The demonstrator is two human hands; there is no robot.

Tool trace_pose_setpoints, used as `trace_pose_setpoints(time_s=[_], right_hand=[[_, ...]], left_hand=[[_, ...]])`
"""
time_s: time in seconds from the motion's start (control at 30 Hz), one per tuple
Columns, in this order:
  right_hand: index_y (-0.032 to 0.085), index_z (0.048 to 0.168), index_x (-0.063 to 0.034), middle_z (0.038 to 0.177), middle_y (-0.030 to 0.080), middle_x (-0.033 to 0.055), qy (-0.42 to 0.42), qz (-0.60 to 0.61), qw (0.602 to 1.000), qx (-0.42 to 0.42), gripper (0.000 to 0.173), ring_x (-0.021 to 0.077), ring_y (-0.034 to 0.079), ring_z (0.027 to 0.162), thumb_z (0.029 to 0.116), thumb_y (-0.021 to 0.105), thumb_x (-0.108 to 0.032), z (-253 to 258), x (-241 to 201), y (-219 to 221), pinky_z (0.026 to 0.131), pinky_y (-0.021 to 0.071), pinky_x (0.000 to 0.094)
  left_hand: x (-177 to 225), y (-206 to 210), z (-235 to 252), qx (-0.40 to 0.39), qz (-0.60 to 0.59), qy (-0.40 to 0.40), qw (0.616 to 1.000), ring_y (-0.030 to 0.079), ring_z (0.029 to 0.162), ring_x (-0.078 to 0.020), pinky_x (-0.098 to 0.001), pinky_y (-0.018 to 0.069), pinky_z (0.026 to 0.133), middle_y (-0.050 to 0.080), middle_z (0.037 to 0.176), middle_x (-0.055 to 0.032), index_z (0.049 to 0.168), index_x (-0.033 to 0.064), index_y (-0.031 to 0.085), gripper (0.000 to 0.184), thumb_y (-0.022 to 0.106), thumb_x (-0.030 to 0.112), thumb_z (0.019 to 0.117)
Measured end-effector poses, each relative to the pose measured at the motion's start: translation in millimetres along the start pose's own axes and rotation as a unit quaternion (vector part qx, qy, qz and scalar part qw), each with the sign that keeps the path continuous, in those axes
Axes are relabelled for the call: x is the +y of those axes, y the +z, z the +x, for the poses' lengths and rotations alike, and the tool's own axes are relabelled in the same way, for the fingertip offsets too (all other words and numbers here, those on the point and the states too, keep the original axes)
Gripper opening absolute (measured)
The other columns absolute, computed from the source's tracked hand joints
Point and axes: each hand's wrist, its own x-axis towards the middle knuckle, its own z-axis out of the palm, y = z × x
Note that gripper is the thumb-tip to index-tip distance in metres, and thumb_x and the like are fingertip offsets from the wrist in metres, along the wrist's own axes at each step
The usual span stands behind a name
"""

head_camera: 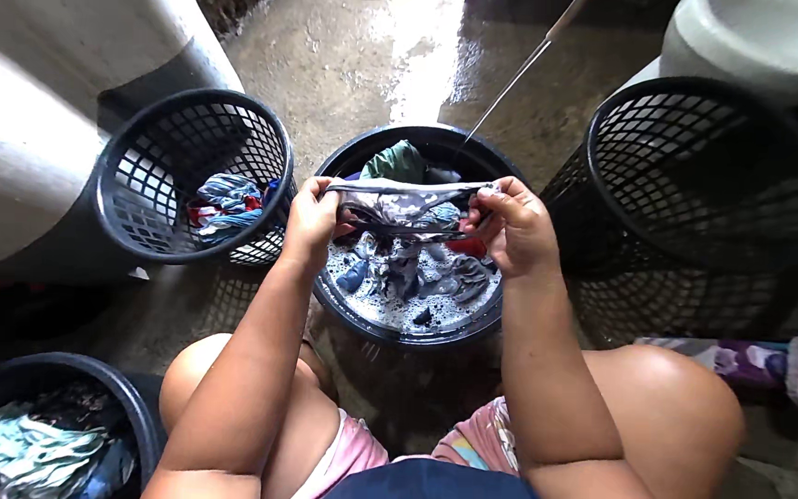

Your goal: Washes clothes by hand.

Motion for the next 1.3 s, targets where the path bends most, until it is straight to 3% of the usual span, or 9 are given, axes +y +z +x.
trace_pose_setpoints(time_s=[0.17, 0.33, 0.47, 0.6, 0.73, 0.83, 0.9, 1.07, 1.3], right_hand=[[0.048, 0.098, -0.0144, 0.096, 0.072, 0.0052, -0.042, 0.025, 0.999, -0.017, 0.014, 0.0194, 0.074, 0.083, 0.1062, 0.038, -0.008, -1, -4, 5, 0.076, 0.0643, 0.0390], [0.066, 0.109, -0.0042, 0.111, 0.071, 0.0075, -0.074, -0.046, 0.985, -0.146, 0.025, 0.0179, 0.069, 0.101, 0.0931, 0.047, -0.004, -10, -3, 24, 0.089, 0.0601, 0.0391], [0.074, 0.118, -0.0007, 0.132, 0.067, 0.0130, -0.164, -0.319, 0.911, -0.204, 0.034, 0.0167, 0.064, 0.123, 0.0917, 0.054, 0.005, -22, 9, 47, 0.103, 0.0547, 0.0328], [0.081, 0.109, -0.0114, 0.121, 0.073, 0.0044, -0.262, -0.447, 0.836, -0.180, 0.034, 0.0271, 0.059, 0.117, 0.0892, 0.059, 0.005, -26, 8, 47, 0.100, 0.0457, 0.0442], [0.080, 0.099, -0.0100, 0.105, 0.072, 0.0055, -0.256, -0.375, 0.887, -0.083, 0.025, 0.0169, 0.063, 0.101, 0.0899, 0.057, -0.006, -14, 11, 36, 0.087, 0.0510, 0.0359], [0.069, 0.114, -0.0067, 0.095, 0.067, 0.0040, -0.150, -0.347, 0.925, -0.045, 0.026, 0.0096, 0.064, 0.075, 0.0972, 0.061, -0.025, -14, 6, 34, 0.063, 0.0547, 0.0280], [0.060, 0.120, -0.0036, 0.092, 0.067, 0.0065, -0.059, -0.350, 0.931, -0.084, 0.047, 0.0144, 0.066, 0.074, 0.0973, 0.065, -0.044, -13, 5, 30, 0.066, 0.0575, 0.0355], [0.065, 0.126, 0.0020, 0.109, 0.075, 0.0079, 0.009, -0.132, 0.972, -0.196, 0.031, 0.0120, 0.072, 0.096, 0.1010, 0.063, -0.015, -17, 13, 37, 0.091, 0.0600, 0.0323], [0.064, 0.104, -0.0146, 0.090, 0.069, -0.0030, -0.040, 0.064, 0.997, -0.021, 0.024, 0.0081, 0.067, 0.081, 0.1086, 0.041, -0.020, -8, -12, 13, 0.079, 0.0595, 0.0293]], left_hand=[[18, 9, -13, -0.016, -0.115, -0.011, 0.993, 0.068, 0.068, -0.0140, -0.0356, 0.0628, 0.069, 0.064, 0.074, -0.0005, 0.109, 0.0108, 0.057, 0.024, 0.037, 0.023, 0.1122], [11, 17, -13, -0.144, 0.015, 0.013, 0.989, 0.069, 0.087, -0.0158, -0.0363, 0.0605, 0.081, 0.068, 0.105, -0.0095, 0.127, 0.0002, 0.057, 0.027, 0.044, 0.012, 0.1062], [-14, 42, -23, -0.261, -0.073, -0.064, 0.960, 0.068, 0.094, -0.0126, -0.0352, 0.0574, 0.090, 0.070, 0.102, -0.0027, 0.119, 0.0061, 0.060, 0.026, 0.037, 0.014, 0.1072], [-30, 42, -21, -0.325, -0.231, -0.077, 0.914, 0.068, 0.100, -0.0151, -0.0391, 0.0563, 0.090, 0.072, 0.103, -0.0014, 0.113, 0.0163, 0.062, 0.049, 0.016, 0.035, 0.1101], [-25, 34, -18, -0.369, -0.247, -0.046, 0.895, 0.069, 0.099, -0.0162, -0.0379, 0.0576, 0.086, 0.074, 0.109, -0.0055, 0.129, 0.0133, 0.063, 0.100, -0.010, 0.073, 0.0946], [-17, 35, -24, -0.352, -0.262, -0.014, 0.898, 0.068, 0.109, -0.0219, -0.0421, 0.0581, 0.091, 0.069, 0.124, -0.0074, 0.146, 0.0204, 0.047, 0.080, -0.003, 0.066, 0.1017], [-15, 34, -25, -0.350, -0.276, 0.000, 0.895, 0.064, 0.117, -0.0224, -0.0426, 0.0566, 0.093, 0.062, 0.135, -0.0056, 0.149, 0.0278, 0.036, 0.063, 0.004, 0.060, 0.1061], [-1, 25, -26, -0.347, -0.175, 0.042, 0.920, 0.070, 0.095, -0.0116, -0.0298, 0.0601, 0.077, 0.072, 0.109, -0.0001, 0.125, 0.0161, 0.060, 0.041, 0.026, 0.036, 0.1111], [31, -11, -22, -0.133, -0.084, 0.072, 0.985, 0.073, 0.071, -0.0170, -0.0339, 0.0639, 0.067, 0.075, 0.091, -0.0059, 0.114, 0.0043, 0.063, 0.043, 0.027, 0.029, 0.1146]])
